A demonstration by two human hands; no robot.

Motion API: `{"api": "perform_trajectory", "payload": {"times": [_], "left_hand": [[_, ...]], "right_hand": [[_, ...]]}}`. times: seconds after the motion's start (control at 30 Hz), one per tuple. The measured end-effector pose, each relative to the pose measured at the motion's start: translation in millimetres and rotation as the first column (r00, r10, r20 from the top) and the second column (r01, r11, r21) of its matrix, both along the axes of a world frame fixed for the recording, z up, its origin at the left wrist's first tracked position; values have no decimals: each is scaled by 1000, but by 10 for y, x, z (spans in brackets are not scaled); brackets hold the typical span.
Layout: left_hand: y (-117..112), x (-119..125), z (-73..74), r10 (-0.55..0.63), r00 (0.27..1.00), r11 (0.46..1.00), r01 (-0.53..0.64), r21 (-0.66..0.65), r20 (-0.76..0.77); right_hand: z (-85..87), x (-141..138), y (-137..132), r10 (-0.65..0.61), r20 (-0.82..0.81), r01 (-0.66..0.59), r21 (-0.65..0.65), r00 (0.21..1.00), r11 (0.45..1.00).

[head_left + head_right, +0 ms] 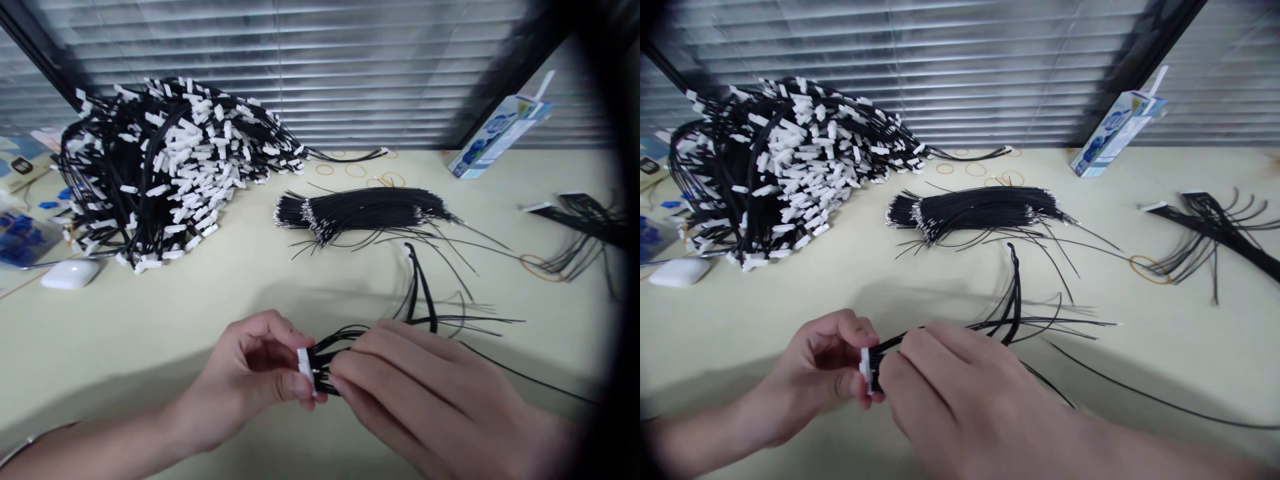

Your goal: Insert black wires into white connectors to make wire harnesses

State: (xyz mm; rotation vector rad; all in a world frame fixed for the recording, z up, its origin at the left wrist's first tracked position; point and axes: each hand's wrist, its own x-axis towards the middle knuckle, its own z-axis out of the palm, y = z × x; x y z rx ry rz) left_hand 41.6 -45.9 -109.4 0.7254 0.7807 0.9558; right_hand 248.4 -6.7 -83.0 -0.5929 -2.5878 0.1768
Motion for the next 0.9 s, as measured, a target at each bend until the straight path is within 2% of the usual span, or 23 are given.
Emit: {"api": "perform_trajectory", "payload": {"times": [0.27, 0.4, 0.57, 0.9], "left_hand": [[-23, 4, 39, 15, 999, 1000, -15, -5, -32], [-25, 22, 60, 52, 997, 999, -52, 14, -57], [-42, 44, 71, 60, 997, 997, -58, 49, -41], [-28, 47, 79, 67, 997, 997, -65, 50, -49]], "right_hand": [[41, -47, 34, 58, -88, -58, 5, 994, 998], [45, -82, 17, -19, -146, 2, -114, 989, 993], [76, -97, -3, -83, -97, 60, -220, 992, 974], [82, -81, -28, -56, -77, 42, -171, 995, 984]]}}
